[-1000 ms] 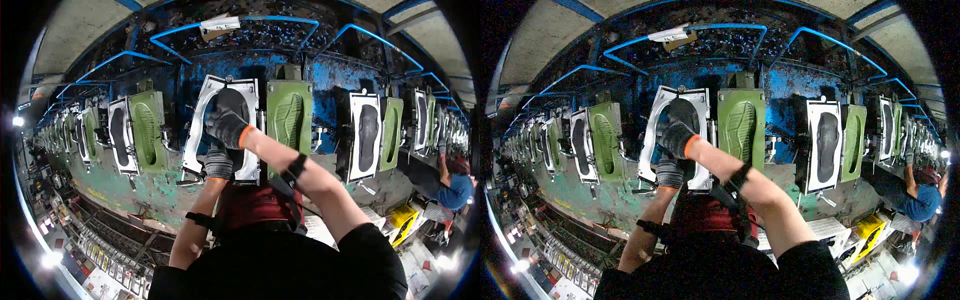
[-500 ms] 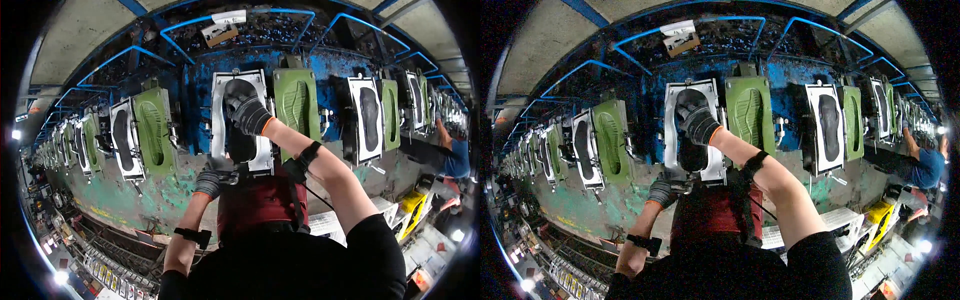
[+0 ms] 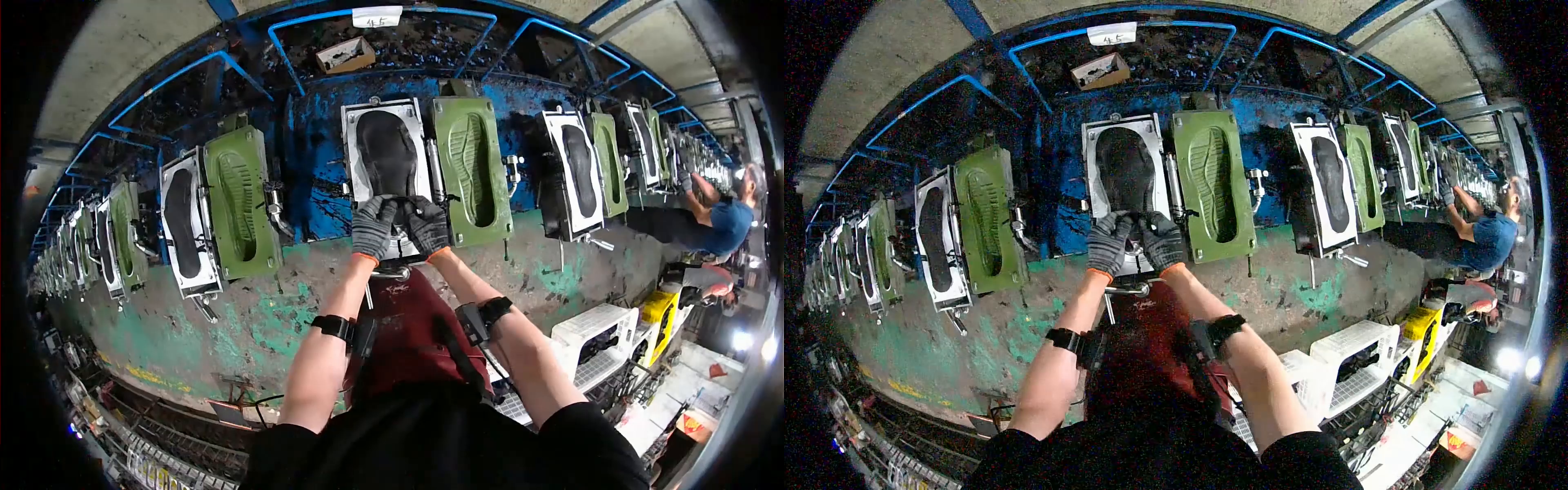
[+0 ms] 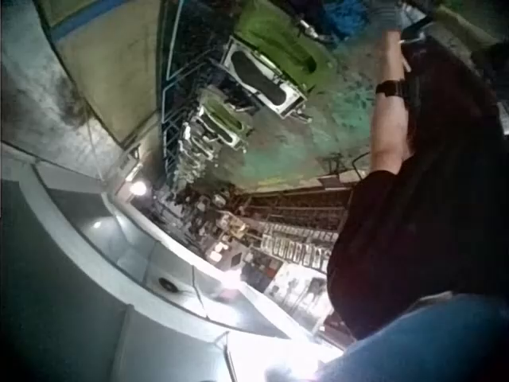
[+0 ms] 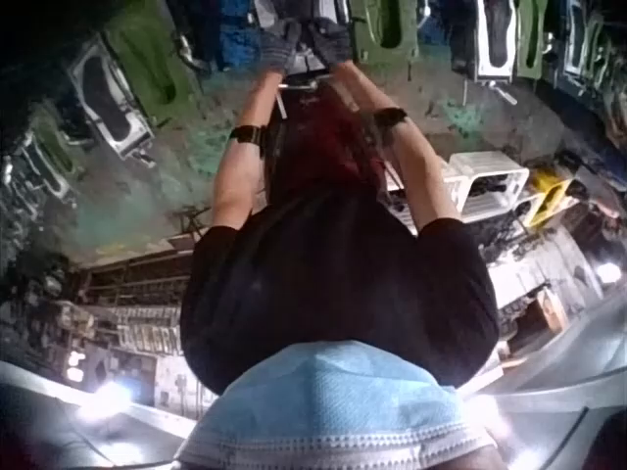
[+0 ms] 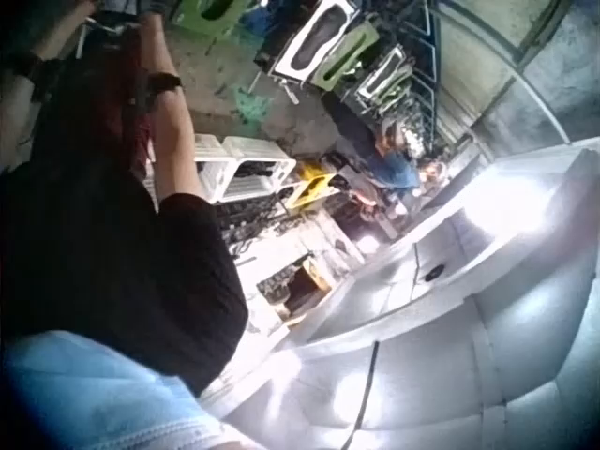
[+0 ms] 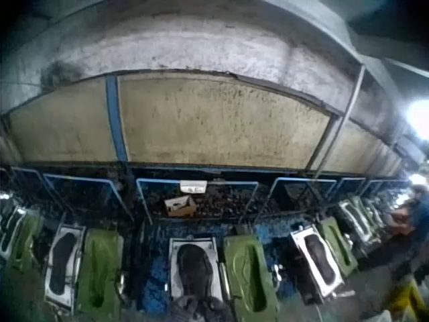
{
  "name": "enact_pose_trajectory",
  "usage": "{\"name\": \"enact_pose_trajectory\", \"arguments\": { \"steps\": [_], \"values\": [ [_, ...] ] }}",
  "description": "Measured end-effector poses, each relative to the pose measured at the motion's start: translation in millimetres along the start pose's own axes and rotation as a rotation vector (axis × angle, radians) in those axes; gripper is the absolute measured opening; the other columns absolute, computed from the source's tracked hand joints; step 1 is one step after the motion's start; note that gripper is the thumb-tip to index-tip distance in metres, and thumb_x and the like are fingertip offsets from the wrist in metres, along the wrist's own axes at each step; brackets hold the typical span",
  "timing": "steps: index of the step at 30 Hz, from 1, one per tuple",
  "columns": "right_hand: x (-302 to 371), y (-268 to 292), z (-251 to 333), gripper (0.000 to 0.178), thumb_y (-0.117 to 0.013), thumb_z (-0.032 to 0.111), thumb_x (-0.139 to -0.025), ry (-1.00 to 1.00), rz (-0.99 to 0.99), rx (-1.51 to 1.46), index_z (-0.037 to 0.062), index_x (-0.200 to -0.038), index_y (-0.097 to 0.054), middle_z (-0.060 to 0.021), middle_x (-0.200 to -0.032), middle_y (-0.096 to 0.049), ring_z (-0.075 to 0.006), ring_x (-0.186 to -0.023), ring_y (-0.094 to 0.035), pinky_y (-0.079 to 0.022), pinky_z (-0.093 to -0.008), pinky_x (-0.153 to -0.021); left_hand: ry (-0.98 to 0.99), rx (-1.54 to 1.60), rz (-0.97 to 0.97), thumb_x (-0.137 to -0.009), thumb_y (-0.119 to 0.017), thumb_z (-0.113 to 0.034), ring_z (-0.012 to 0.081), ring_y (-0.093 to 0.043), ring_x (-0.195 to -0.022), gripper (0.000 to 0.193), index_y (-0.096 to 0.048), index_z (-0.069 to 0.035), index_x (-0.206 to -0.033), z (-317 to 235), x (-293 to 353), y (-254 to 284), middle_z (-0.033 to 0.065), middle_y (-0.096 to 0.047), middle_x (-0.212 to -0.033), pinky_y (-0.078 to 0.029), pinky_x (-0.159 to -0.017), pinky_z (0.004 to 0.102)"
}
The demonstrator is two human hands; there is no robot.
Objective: Placing shoe outsoles into molds on a rotating assembly line.
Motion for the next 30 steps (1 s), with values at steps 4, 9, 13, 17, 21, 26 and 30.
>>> {"name": "enact_pose_trajectory", "arguments": {
  "steps": [4, 9, 13, 17, 21, 26, 30],
  "values": [
    [18, -20, 11, 0.041, -0.058, 0.038, -0.106, -0.276, -0.108, -0.210, 0.0014, -0.116, -0.073, -0.0102, -0.092, -0.075, -0.0159, -0.071, -0.066, -0.055, -0.0344, -0.064, 0.237, -0.115, -0.201, -0.099, -0.071, -0.036, 0.0237, -0.067, -0.100, 0.041, -0.072, 0.002, -0.115, 32, -2, -5, 0.0158, -0.074, -0.112, -0.051, -0.094, 0.0364],
    [19, 8, -55, 0.034, -0.064, 0.031, -0.103, -0.309, -0.068, -0.347, 0.0009, -0.118, -0.071, -0.0115, -0.087, -0.074, -0.0179, -0.072, -0.066, -0.054, -0.0350, -0.065, 0.221, -0.102, -0.182, -0.098, -0.070, -0.041, 0.0265, -0.068, -0.090, 0.045, -0.073, 0.003, -0.110, 3, 6, -43, 0.0172, -0.075, -0.105, -0.052, -0.084, 0.0392],
    [56, 28, -17, 0.046, -0.067, 0.018, -0.092, 0.463, 0.290, 0.386, 0.0125, -0.138, -0.063, -0.0115, -0.144, -0.062, -0.0340, -0.100, -0.072, -0.058, -0.0429, -0.084, 0.473, -0.085, 0.016, -0.097, -0.068, -0.046, 0.0317, -0.073, -0.082, 0.045, -0.080, -0.003, -0.100, 30, 17, 21, 0.0137, -0.078, -0.091, -0.057, -0.080, 0.0433],
    [76, 31, 17, 0.054, -0.061, 0.029, -0.096, 0.503, 0.246, 0.721, 0.0170, -0.148, -0.054, -0.0153, -0.161, -0.043, -0.0313, -0.079, -0.074, -0.058, -0.0475, -0.067, 0.140, -0.880, -0.245, -0.100, -0.061, -0.049, 0.0363, -0.063, -0.120, 0.052, -0.067, -0.007, -0.129, 134, 31, 73, 0.0214, -0.069, -0.123, -0.050, -0.102, 0.0474],
    [92, 11, -7, 0.069, -0.061, 0.048, -0.094, 0.236, 0.262, 0.749, -0.0019, -0.141, -0.054, -0.0280, -0.103, -0.072, -0.0348, -0.062, -0.070, -0.054, -0.0496, -0.055, 0.166, -0.731, -0.292, -0.097, -0.057, -0.055, 0.0475, -0.045, -0.138, 0.077, -0.040, -0.006, -0.154, 48, 30, -15, 0.0271, -0.044, -0.153, -0.031, -0.118, 0.0582],
    [88, 14, 19, 0.106, -0.066, 0.053, -0.088, -0.009, 0.493, 0.786, -0.0112, -0.158, -0.018, -0.0301, -0.117, -0.069, -0.0365, -0.066, -0.069, -0.053, -0.0494, -0.060, -0.482, -0.942, -0.247, -0.094, -0.062, -0.044, 0.0454, -0.046, -0.133, 0.069, -0.049, 0.002, -0.144, -60, -52, -25, 0.0267, -0.052, -0.142, -0.030, -0.117, 0.0580],
    [94, 14, 3, 0.118, -0.074, 0.043, -0.077, 0.390, 0.272, 0.899, -0.0062, -0.163, -0.010, -0.0379, -0.166, -0.009, -0.0478, -0.108, -0.065, -0.050, -0.0535, -0.095, -0.541, -1.116, -0.007, -0.094, -0.060, -0.044, 0.0456, -0.036, -0.144, 0.070, -0.050, 0.002, -0.146, -50, -120, -37, 0.0252, -0.045, -0.152, -0.020, -0.124, 0.0605]
  ]
}}
Point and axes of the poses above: each hand's wrist, its own x-axis away from the middle knuckle, its own y-axis out of the back of the hand, z = x × y, the point moved 1 cm from there along -x, towards the middle knuckle
